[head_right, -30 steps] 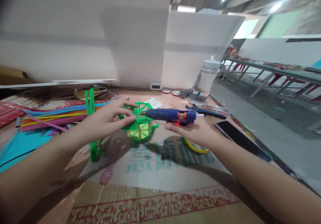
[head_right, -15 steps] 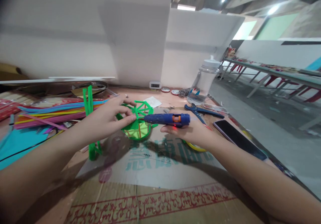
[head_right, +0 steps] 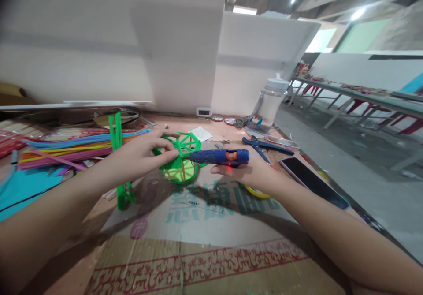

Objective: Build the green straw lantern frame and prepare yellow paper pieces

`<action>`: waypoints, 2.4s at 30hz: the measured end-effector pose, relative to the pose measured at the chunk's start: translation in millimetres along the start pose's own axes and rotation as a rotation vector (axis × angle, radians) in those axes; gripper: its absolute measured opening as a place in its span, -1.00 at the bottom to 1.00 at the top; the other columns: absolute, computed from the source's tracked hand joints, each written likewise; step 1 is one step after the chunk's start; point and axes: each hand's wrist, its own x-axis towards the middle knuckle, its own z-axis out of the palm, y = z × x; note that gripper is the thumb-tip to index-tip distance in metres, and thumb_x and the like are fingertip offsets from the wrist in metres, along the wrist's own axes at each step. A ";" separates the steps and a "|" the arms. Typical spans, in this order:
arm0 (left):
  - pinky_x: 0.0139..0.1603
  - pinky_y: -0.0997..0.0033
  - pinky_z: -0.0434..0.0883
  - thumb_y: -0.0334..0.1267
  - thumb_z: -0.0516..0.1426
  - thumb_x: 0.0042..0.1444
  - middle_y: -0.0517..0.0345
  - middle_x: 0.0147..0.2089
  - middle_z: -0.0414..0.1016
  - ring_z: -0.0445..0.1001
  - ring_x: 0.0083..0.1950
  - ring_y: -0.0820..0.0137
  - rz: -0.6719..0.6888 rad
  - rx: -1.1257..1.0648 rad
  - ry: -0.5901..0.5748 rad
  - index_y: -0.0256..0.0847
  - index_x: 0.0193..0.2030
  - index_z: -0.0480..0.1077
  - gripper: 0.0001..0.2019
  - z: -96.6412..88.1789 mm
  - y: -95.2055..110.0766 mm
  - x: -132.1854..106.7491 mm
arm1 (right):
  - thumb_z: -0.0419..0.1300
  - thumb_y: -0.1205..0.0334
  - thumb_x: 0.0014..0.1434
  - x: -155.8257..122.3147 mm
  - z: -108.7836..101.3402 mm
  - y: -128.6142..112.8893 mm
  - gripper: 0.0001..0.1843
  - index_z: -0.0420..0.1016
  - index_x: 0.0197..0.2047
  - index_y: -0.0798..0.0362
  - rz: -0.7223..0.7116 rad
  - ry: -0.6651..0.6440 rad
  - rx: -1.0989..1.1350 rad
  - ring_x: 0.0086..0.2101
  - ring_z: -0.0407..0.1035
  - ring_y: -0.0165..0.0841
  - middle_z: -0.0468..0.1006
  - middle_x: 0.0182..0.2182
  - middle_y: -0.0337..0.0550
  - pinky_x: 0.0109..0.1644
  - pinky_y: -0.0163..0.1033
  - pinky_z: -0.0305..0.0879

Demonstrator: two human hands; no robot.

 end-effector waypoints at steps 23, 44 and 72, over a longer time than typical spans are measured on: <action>-0.04 0.27 0.36 -0.04 0.09 0.28 0.10 0.00 0.46 0.47 0.01 0.20 -0.032 0.027 -0.024 -0.18 -0.45 0.49 -0.64 -2.3 2.6 -0.2 | 0.40 -0.18 0.02 0.8 -0.8 -0.2 -0.57 0.52 -0.39 0.04 -0.020 -0.006 -0.025 -0.44 0.37 -0.33 0.51 -0.49 -0.19 -0.38 -0.25 0.37; -0.03 0.26 0.36 -0.04 0.10 0.27 0.09 0.00 0.48 0.47 0.03 0.18 -0.018 0.038 -0.021 -0.18 -0.46 0.49 -0.64 -1.8 2.4 -0.1 | 0.39 -0.11 0.07 0.2 -0.3 4.8 -0.64 0.50 -0.38 0.02 -0.043 0.011 -0.036 -0.44 0.37 -0.33 0.52 -0.47 -0.19 -0.41 -0.26 0.33; 0.09 0.14 0.35 -0.02 0.09 0.26 0.09 0.13 0.50 0.45 0.13 0.11 -0.030 0.018 -0.022 -0.15 -0.44 0.51 -0.65 -1.5 2.4 1.2 | 0.40 -0.06 0.08 -1.7 -2.5 9.4 -0.64 0.45 -0.42 0.04 -0.032 -0.047 -0.091 -0.49 0.27 -0.40 0.43 -0.51 -0.26 -0.46 -0.30 0.20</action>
